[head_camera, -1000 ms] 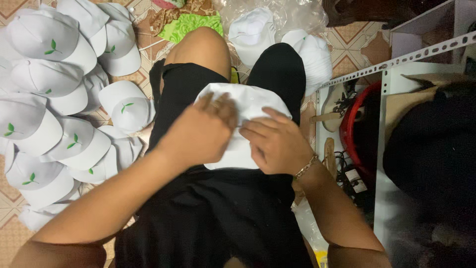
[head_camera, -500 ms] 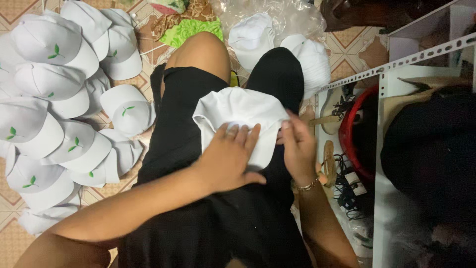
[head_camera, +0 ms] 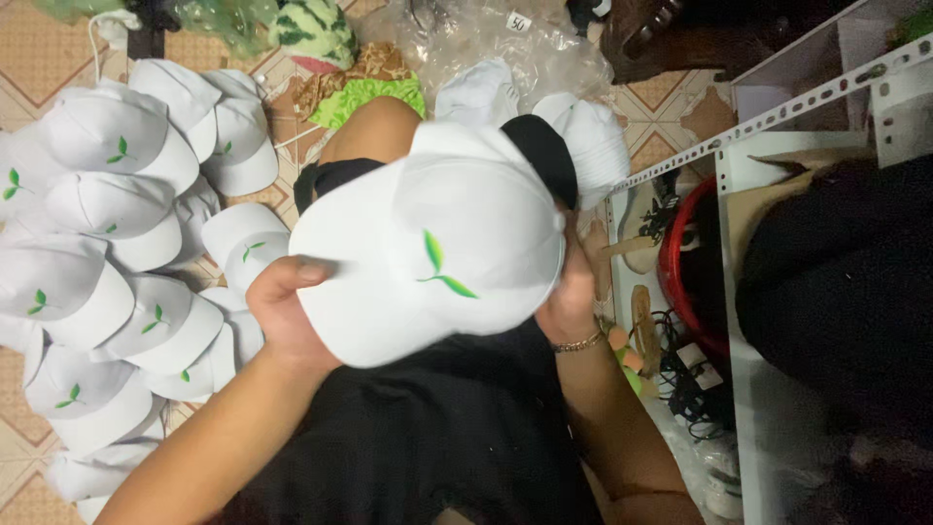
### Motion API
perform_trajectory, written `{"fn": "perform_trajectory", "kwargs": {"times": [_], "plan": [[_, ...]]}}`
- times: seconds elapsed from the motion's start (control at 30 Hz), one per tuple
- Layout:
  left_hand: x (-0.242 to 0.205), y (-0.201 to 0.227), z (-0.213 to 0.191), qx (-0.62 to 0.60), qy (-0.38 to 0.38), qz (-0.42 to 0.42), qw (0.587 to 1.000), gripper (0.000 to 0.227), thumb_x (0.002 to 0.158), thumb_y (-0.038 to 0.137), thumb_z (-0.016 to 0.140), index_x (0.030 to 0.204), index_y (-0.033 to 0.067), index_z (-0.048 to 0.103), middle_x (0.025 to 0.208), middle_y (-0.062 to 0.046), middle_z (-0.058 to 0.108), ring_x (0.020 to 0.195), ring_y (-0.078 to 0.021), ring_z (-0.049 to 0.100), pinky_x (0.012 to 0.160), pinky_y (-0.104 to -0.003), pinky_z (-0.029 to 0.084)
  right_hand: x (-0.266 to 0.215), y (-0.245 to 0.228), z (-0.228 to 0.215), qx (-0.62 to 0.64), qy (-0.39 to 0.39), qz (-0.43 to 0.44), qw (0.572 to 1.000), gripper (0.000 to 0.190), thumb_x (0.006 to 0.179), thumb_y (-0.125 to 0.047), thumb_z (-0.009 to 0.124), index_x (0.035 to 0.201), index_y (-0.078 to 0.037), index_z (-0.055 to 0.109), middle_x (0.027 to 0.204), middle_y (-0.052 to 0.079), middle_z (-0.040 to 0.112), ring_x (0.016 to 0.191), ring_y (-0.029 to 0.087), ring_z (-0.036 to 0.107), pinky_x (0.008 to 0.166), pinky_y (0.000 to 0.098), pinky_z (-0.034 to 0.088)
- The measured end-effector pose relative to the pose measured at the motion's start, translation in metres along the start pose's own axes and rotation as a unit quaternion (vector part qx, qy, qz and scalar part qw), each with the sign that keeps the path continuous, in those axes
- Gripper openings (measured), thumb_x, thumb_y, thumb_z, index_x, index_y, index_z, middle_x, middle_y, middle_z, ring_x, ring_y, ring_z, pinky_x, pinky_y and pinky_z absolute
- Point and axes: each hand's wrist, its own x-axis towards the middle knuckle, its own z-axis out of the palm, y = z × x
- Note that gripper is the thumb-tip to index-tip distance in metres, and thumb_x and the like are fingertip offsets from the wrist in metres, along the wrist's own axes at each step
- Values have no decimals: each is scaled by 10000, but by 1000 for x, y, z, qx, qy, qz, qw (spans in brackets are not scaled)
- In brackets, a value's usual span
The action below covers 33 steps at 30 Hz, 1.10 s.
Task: The person sits on the floor and cleans white baseball caps one by one. They wipe the caps with a watermelon-patterned cloth, use a handheld steamer to heat the surface, and spray a can onto the cap before stacking the cleaned items.
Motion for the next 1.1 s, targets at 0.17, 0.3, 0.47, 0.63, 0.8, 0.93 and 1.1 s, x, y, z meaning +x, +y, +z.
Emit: {"fn": "perform_trajectory", "kwargs": {"times": [0.17, 0.3, 0.47, 0.63, 0.8, 0.93, 1.1], "plan": [[-1, -3, -11, 38, 66, 45, 996, 675, 811, 229, 541, 1386, -124, 511, 1324, -276, 637, 1192, -445, 628, 1081, -546, 476, -8, 22, -22, 268, -61, 152, 949, 797, 994, -555, 446, 1438, 106, 426, 1462, 209, 538, 1350, 296, 542, 1135, 432, 438], [4, -6, 1, 33, 80, 37, 996, 756, 757, 236, 536, 1439, -87, 482, 1373, -258, 610, 1231, -439, 605, 1103, -541, 458, -8, 43, -33, 66, -47, 115, 990, 489, 1163, -283, 499, 1469, 98, 477, 1454, 212, 550, 1355, 286, 527, 1176, 446, 428], [13, -11, 12, -20, 81, 41, 996, 781, 757, 240, 548, 1467, -76, 464, 1401, -249, 590, 1265, -433, 583, 1123, -538, 438, 0, 57, -28, 151, 26, 126, 980, 499, 1107, -334, 458, 1459, 19, 481, 1448, 134, 558, 1361, 238, 517, 1170, 411, 416], [24, -25, 21, -8, 46, 99, 994, 793, 743, 207, 550, 1484, -59, 450, 1430, -227, 575, 1313, -422, 553, 1165, -540, 409, 5, 55, -12, 256, 4, 125, 959, 569, 1088, -434, 387, 1486, -30, 430, 1480, 125, 536, 1368, 252, 522, 1162, 437, 419], [50, -32, 28, 1, -5, 72, 997, 823, 728, 173, 554, 1508, -57, 430, 1466, -202, 557, 1366, -396, 518, 1204, -522, 369, 45, 47, -6, 128, 59, 93, 986, 601, 1078, -478, 379, 1513, -68, 440, 1505, 117, 523, 1360, 241, 522, 1153, 412, 421], [87, -20, 28, -51, -17, 48, 997, 747, 818, 211, 564, 1505, -46, 424, 1481, -194, 549, 1391, -382, 497, 1214, -506, 344, 94, 24, -1, 164, 6, 47, 985, 632, 1098, -494, 391, 1509, -20, 463, 1498, 137, 547, 1361, 254, 541, 1175, 421, 436], [128, -17, 35, -46, -39, 91, 994, 674, 881, 220, 536, 1498, -31, 430, 1476, -187, 548, 1382, -376, 500, 1210, -496, 343, 131, 0, 25, 200, -3, 11, 980, 687, 1058, -555, 373, 1454, -6, 490, 1422, 170, 583, 1277, 311, 580, 1097, 455, 470]]}}
